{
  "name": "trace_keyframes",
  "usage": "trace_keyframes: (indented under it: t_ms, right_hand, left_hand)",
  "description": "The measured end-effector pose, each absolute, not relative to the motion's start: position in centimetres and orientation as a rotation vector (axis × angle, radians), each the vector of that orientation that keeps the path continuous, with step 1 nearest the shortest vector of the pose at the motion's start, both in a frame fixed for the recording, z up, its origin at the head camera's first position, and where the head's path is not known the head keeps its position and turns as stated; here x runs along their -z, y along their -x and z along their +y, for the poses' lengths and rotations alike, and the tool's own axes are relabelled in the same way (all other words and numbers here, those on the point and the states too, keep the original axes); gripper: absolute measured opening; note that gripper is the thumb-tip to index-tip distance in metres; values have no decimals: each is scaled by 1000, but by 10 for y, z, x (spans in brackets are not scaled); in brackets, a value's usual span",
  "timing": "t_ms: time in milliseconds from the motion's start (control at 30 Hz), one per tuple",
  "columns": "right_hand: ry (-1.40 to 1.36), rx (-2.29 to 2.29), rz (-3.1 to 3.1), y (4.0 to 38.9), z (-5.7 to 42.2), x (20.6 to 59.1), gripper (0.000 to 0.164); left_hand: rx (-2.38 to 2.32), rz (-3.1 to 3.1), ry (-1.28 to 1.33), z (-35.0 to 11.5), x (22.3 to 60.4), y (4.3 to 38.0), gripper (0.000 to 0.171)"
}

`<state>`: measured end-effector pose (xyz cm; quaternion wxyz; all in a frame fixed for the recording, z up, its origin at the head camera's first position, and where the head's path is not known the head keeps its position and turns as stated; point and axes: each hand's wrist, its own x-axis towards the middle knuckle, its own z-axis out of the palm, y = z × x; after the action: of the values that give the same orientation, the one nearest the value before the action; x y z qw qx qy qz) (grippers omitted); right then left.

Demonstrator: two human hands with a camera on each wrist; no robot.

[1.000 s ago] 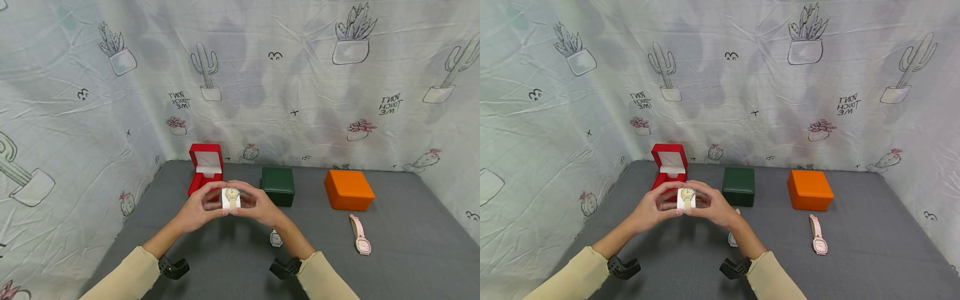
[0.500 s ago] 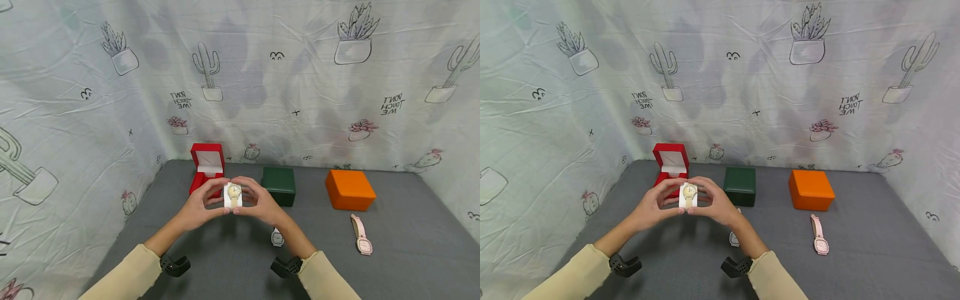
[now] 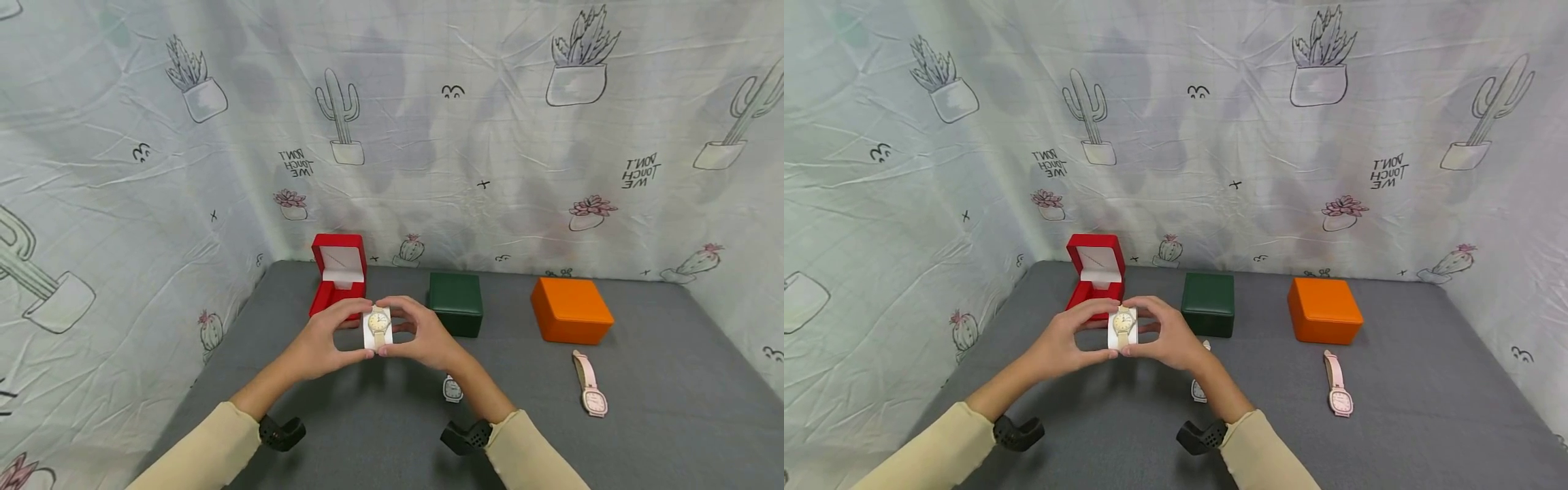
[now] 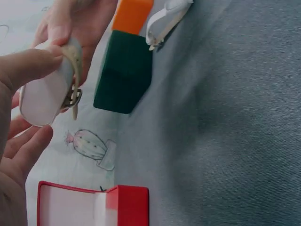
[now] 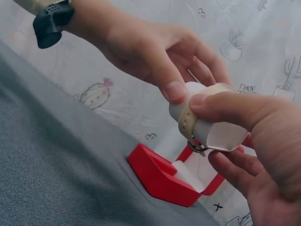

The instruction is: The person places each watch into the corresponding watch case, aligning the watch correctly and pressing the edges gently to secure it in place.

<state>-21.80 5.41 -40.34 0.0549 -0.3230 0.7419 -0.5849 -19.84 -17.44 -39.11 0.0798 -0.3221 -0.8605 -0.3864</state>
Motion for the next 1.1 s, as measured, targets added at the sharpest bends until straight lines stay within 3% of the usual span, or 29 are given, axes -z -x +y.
trace_keyframes:
  t_ms: [500,867,1100]
  right_hand:
    - [1018,1799,2207,226,54,423,66]
    - [992,1794,2175,228,50,426,71]
    - [910,1781,2184,230,41,426,57]
  left_hand:
    - [1019,-2470,1084,-171,398,198,52]
    - [786,-2425,1065,-180,404,207,57]
    - [752,-2440,1020,-192,411,216,55]
